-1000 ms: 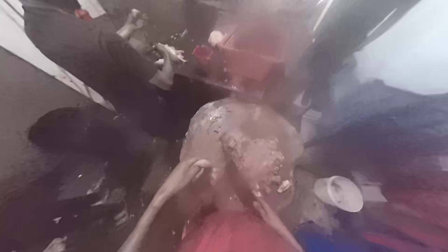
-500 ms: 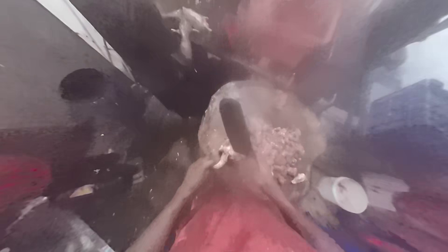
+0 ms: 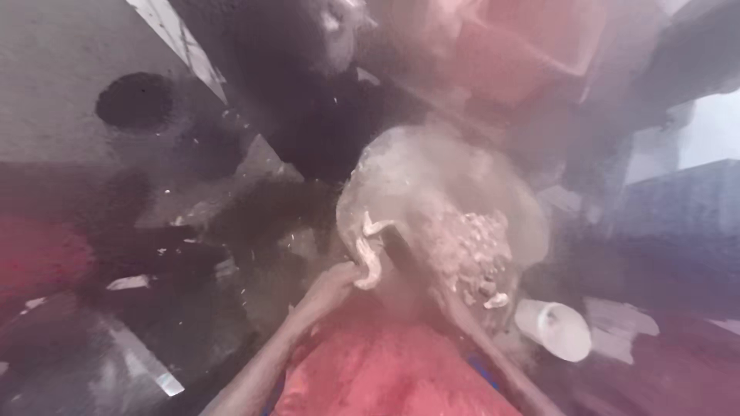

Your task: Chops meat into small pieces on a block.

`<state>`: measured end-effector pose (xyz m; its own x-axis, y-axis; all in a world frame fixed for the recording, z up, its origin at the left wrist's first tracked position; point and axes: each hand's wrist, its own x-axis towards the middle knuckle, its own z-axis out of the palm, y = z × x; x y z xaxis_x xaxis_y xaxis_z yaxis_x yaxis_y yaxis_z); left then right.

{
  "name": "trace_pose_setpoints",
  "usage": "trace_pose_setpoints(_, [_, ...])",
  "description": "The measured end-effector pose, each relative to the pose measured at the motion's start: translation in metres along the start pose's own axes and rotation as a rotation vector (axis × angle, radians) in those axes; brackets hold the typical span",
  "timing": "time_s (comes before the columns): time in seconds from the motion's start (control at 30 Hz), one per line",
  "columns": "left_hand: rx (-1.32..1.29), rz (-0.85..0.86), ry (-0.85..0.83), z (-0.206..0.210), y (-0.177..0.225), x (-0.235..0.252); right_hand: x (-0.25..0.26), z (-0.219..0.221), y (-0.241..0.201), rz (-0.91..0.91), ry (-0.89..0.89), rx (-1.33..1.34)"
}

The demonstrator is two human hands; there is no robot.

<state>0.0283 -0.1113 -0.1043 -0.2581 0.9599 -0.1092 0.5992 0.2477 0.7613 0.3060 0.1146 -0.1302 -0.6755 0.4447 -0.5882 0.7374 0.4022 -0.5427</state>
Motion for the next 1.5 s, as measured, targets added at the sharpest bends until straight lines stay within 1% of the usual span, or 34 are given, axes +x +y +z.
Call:
trace_pose_setpoints(0.03, [0.020, -0.018, -0.083, 0.010, -0.006, 0.006, 0.005, -0.003, 0.001, 0.008, 0.038, 0.027])
trace_pose_setpoints(0.07, [0.031, -0.078, -0.177, 0.021, -0.015, 0.011, 0.007, -0.007, -0.006, 0.029, 0.066, 0.042])
trace_pose_setpoints(0.1, [0.016, -0.170, -0.263, 0.032, -0.026, 0.015, 0.007, -0.010, -0.017, 0.052, 0.086, 0.046])
trace_pose_setpoints(0.13, [-0.036, -0.277, -0.307, 0.042, -0.038, 0.018, 0.006, -0.015, -0.032, 0.079, 0.106, 0.047])
trace_pose_setpoints(0.17, [-0.115, -0.377, -0.283, 0.051, -0.049, 0.017, 0.005, -0.019, -0.047, 0.075, 0.144, 0.050])
trace_pose_setpoints(0.2, [-0.209, -0.451, -0.206, 0.056, -0.057, 0.013, 0.003, -0.026, -0.062, 0.050, 0.177, 0.063])
trace_pose_setpoints(0.27, [-0.391, -0.554, -0.016, 0.058, -0.061, 0.003, -0.010, -0.037, -0.090, -0.031, 0.214, 0.062])
trace_pose_setpoints(0.33, [-0.477, -0.621, 0.120, 0.057, -0.058, -0.004, -0.009, -0.032, -0.096, -0.140, 0.270, 0.019])
trace_pose_setpoints(0.4, [-0.536, -0.623, 0.194, 0.056, -0.059, -0.006, 0.002, -0.027, -0.096, -0.100, 0.157, -0.056])
trace_pose_setpoints(0.43, [-0.548, -0.612, 0.203, 0.055, -0.060, -0.006, 0.010, -0.024, -0.088, -0.109, 0.114, -0.134])
trace_pose_setpoints(0.5, [-0.552, -0.597, 0.200, 0.055, -0.061, -0.004, 0.029, -0.025, -0.071, -0.071, -0.050, -0.297])
trace_pose_setpoints(0.53, [-0.550, -0.602, 0.192, 0.054, -0.060, -0.004, 0.037, -0.024, -0.061, -0.067, -0.084, -0.345])
trace_pose_setpoints(0.6, [-0.551, -0.606, 0.179, 0.053, -0.059, -0.001, 0.038, -0.027, -0.061, -0.121, -0.046, -0.379])
trace_pose_setpoints(0.63, [-0.552, -0.615, 0.166, 0.055, -0.057, -0.006, 0.029, -0.025, -0.067, -0.168, -0.013, -0.360])
trace_pose_setpoints(0.7, [-0.574, -0.623, 0.159, 0.060, -0.057, -0.008, 0.012, -0.032, -0.090, -0.244, -0.016, -0.257])
trace_pose_setpoints(0.73, [-0.606, -0.614, 0.182, 0.064, -0.057, -0.009, 0.008, -0.033, -0.097, -0.305, -0.008, -0.195])
trace_pose_setpoints(0.77, [-0.632, -0.604, 0.201, 0.068, -0.059, -0.010, 0.006, -0.034, -0.102, -0.318, -0.033, -0.164])
trace_pose_setpoints(0.8, [-0.641, -0.602, 0.215, 0.070, -0.060, -0.010, 0.009, -0.032, -0.100, -0.298, -0.067, -0.197])
trace_pose_setpoints(0.87, [-0.618, -0.617, 0.189, 0.070, -0.057, -0.010, 0.025, -0.019, -0.079, -0.193, -0.135, -0.359])
trace_pose_setpoints(0.93, [-0.629, -0.608, 0.158, 0.069, -0.053, -0.011, 0.037, -0.005, -0.053, -0.161, -0.129, -0.411])
trace_pose_setpoints(1.0, [-0.670, -0.595, 0.160, 0.072, -0.050, -0.011, 0.032, -0.008, -0.056, -0.216, -0.073, -0.364])
trace_pose_setpoints(1.07, [-0.682, -0.590, 0.155, 0.078, -0.045, -0.014, 0.012, -0.019, -0.081, -0.280, -0.055, -0.247])
trace_pose_setpoints(1.13, [-0.688, -0.566, 0.180, 0.087, -0.045, -0.016, 0.001, -0.021, -0.098, -0.393, 0.002, -0.108])
trace_pose_setpoints(1.2, [-0.680, -0.537, 0.195, 0.097, -0.048, -0.017, 0.007, -0.008, -0.090, -0.407, -0.033, -0.106])
trace_pose_setpoints(1.23, [-0.649, -0.558, 0.170, 0.097, -0.046, -0.017, 0.015, 0.003, -0.079, -0.408, -0.023, -0.149])
trace_pose_setpoints(1.3, [-0.611, -0.609, 0.117, 0.093, -0.040, -0.014, 0.035, 0.033, -0.036, -0.344, -0.034, -0.202])
trace_pose_setpoints(1.33, [-0.623, -0.607, 0.107, 0.090, -0.035, -0.013, 0.036, 0.043, -0.014, -0.307, -0.060, -0.194])
trace_pose_setpoints(1.37, [-0.648, -0.590, 0.120, 0.086, -0.029, -0.010, 0.032, 0.041, -0.003, -0.257, -0.104, -0.177])
trace_pose_setpoints(1.43, [-0.696, -0.538, 0.139, 0.077, -0.012, -0.006, 0.010, 0.014, -0.013, -0.092, -0.228, -0.093])
trace_pose_setpoints(1.47, [-0.687, -0.511, 0.133, 0.074, -0.007, 0.001, 0.005, 0.004, -0.019, -0.031, -0.233, -0.063])
trace_pose_setpoints(1.5, [-0.623, -0.500, 0.106, 0.074, -0.007, 0.007, 0.004, -0.001, -0.024, -0.002, -0.198, -0.059])
